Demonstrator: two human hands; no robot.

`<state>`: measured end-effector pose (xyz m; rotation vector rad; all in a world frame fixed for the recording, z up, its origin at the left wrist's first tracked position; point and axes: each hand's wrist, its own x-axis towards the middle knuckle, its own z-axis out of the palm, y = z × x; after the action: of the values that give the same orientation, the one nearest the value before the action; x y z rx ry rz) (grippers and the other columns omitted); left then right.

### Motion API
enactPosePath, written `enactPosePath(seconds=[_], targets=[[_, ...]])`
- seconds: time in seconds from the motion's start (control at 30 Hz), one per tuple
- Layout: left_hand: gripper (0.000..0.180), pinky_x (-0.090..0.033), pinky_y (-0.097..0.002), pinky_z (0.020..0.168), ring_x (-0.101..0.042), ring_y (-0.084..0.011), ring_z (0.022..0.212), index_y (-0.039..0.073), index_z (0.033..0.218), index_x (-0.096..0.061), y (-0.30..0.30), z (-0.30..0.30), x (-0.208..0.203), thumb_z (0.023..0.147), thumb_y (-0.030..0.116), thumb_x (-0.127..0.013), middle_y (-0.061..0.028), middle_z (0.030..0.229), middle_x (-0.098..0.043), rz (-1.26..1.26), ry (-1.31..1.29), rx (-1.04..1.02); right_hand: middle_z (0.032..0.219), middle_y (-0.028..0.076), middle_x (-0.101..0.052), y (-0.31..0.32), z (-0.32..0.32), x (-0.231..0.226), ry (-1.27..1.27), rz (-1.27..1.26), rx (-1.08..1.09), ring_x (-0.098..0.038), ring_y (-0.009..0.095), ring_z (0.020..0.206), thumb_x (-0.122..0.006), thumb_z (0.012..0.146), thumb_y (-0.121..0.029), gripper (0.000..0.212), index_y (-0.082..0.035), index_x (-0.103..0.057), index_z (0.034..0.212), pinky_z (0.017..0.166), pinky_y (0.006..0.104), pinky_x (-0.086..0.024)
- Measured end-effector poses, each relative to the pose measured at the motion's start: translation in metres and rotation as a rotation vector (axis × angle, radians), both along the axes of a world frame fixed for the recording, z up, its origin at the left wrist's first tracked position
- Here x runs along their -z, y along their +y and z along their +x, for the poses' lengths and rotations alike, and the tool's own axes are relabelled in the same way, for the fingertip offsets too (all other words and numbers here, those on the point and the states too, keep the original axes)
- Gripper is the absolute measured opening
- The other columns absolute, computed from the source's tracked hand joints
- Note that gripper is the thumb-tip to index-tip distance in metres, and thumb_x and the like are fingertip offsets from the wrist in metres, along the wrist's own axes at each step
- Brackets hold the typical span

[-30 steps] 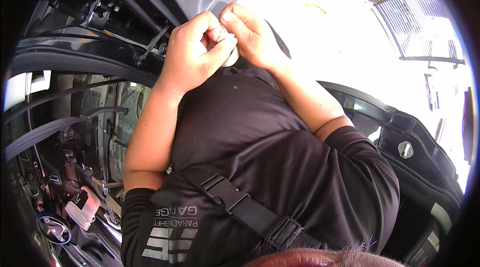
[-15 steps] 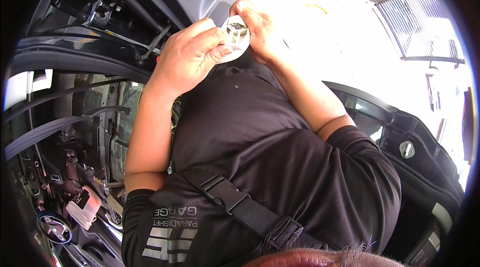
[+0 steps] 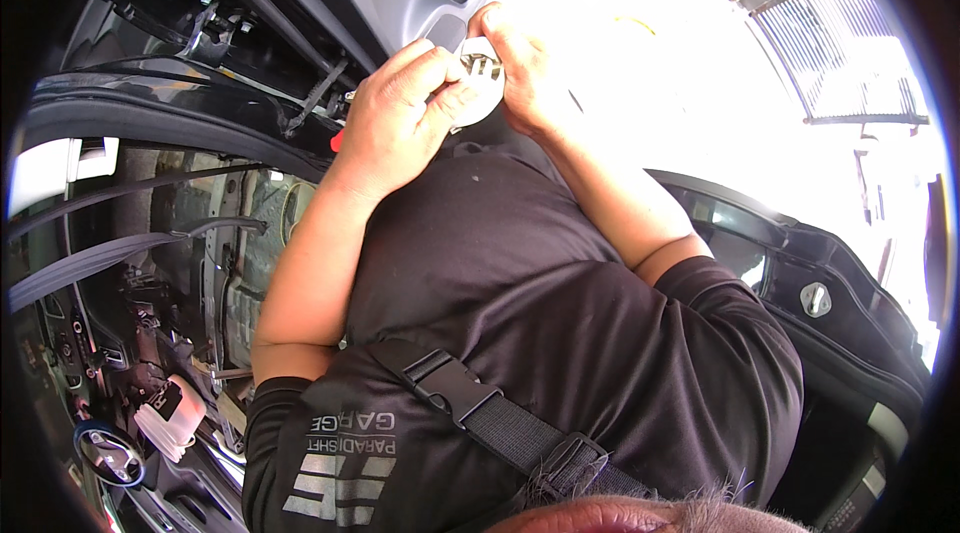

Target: The person uses a red-handled screwdriver to pry and remove a white interior grab handle from the car's roof lining. They detach the handle, disconnect a small electrical connector, and set the handle aside.

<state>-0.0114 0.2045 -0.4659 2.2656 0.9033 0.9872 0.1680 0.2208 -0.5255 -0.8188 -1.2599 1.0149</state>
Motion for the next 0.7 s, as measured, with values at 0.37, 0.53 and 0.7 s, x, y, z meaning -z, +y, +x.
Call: enactPosePath(seconds=[0.37, 0.53, 0.7], targets=[[0.027, -0.042, -0.0265, 0.060, -0.047, -0.0107, 0.067, 0.003, 0.097, -0.063, 0.000, 0.004, 0.009, 0.092, 0.019, -0.085, -0.0040, 0.096, -0.060, 0.036, -0.150, -0.208, 0.095, 0.015, -0.061, -0.002, 0.009, -0.005, -0.219, 0.326, -0.005, -0.062, 0.028, 0.085, -0.054, 0.104, -0.002, 0.006, 0.003, -0.057, 0.102, 0.076, 0.0371, -0.052], [0.028, -0.041, -0.0257, 0.059, -0.044, -0.0087, 0.062, 0.004, 0.110, -0.069, 0.000, 0.008, 0.001, 0.092, 0.019, -0.084, -0.0039, 0.110, -0.066, 0.123, -0.043, -0.124, 0.102, 0.015, -0.064, 0.007, 0.006, 0.009, -0.160, 0.393, 0.020, -0.064, 0.022, 0.091, -0.050, 0.109, -0.004, 0.013, 0.004, -0.061, 0.107, 0.080, 0.0335, -0.053], [0.024, -0.041, -0.0278, 0.060, -0.045, -0.0096, 0.062, 0.004, 0.112, -0.070, 0.003, 0.006, 0.008, 0.094, 0.016, -0.079, -0.0037, 0.104, -0.066, 0.133, -0.041, -0.106, 0.112, 0.013, -0.068, 0.006, 0.011, 0.007, -0.079, 0.292, -0.149, -0.065, 0.012, 0.096, -0.045, 0.113, -0.014, 0.026, 0.002, -0.063, 0.125, 0.086, 0.0294, -0.052]])
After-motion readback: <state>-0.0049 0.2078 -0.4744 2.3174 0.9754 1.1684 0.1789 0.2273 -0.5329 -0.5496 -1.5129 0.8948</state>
